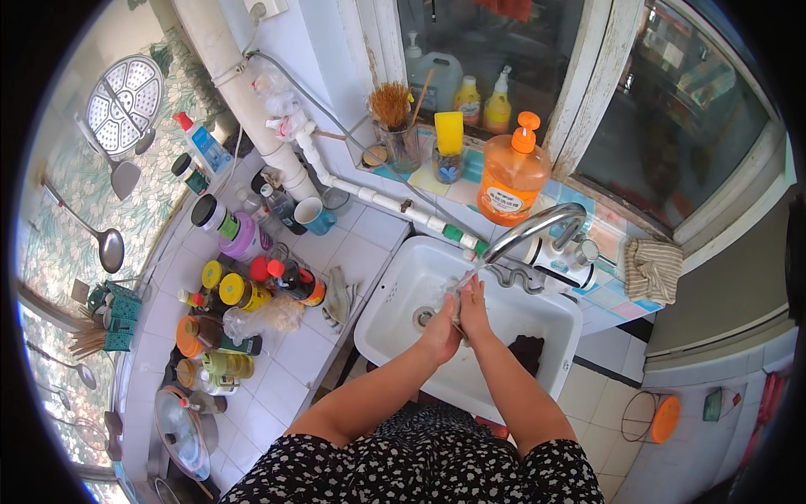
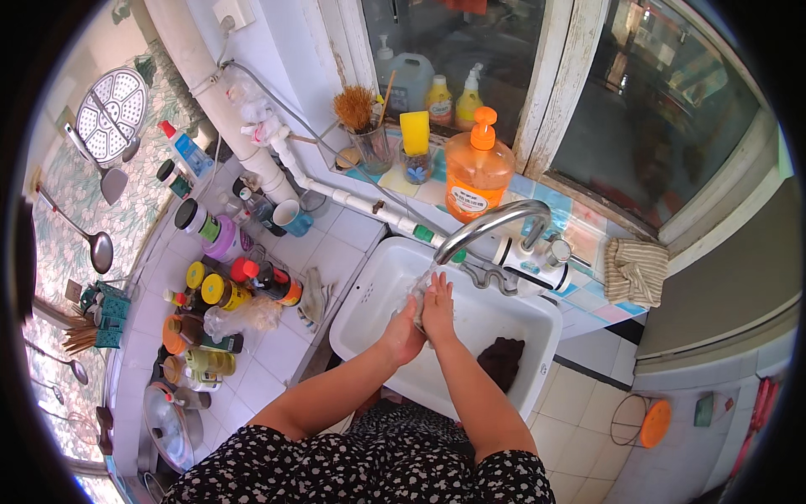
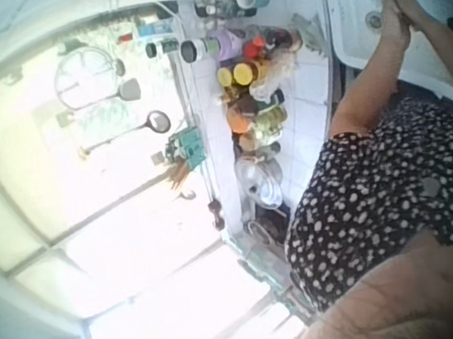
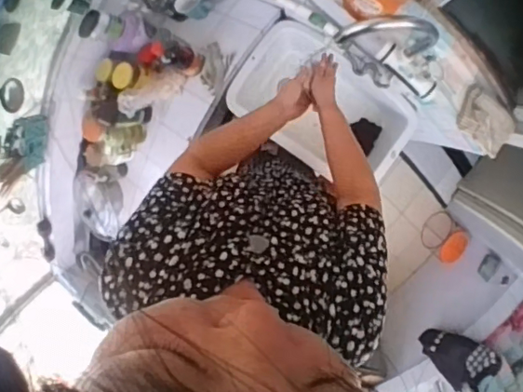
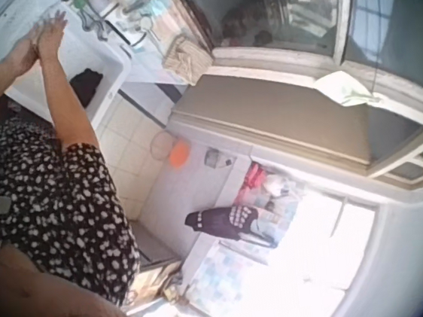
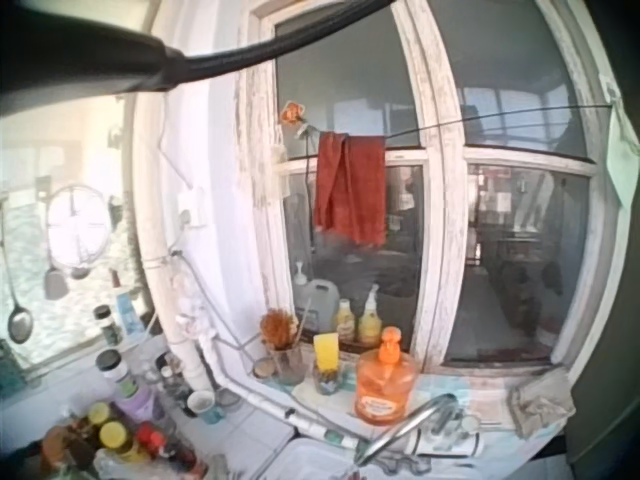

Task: The person washes a wok and a ladle in the kitchen sink using a scrubber and running water. After rinsing, they wipe the wok with a cloth and hang the cloth on a window frame to dry.

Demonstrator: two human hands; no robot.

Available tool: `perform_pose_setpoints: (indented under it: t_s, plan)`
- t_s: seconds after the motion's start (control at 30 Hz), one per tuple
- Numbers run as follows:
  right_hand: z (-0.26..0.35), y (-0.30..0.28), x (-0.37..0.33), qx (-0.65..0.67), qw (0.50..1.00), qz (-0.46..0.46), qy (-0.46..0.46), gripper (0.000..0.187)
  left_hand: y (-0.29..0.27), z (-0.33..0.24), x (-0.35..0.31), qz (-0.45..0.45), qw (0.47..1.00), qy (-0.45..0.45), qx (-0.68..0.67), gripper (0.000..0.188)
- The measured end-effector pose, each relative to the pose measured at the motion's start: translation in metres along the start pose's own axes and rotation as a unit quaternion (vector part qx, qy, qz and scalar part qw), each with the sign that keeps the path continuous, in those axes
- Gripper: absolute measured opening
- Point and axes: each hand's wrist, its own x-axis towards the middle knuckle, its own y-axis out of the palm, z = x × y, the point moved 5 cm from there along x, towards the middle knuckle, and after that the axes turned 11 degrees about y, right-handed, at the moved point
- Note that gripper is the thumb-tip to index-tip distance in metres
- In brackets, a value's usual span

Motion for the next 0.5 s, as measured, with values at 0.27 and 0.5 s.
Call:
perform_pose_setpoints:
  t_s: [0.27,0.5]
  plan:
    - [0.024,0.021,-0.036,-0.064,0.993,0.091,-0.026,0.057,-0.028,-0.013,0.015,-0.087,0.993,-0.004,-0.075,0.051]
    - [0.012,-0.031,-0.02,0.482,0.819,0.157,0.27,0.053,-0.009,-0.039,-0.009,0.047,0.992,-0.022,-0.117,0.053]
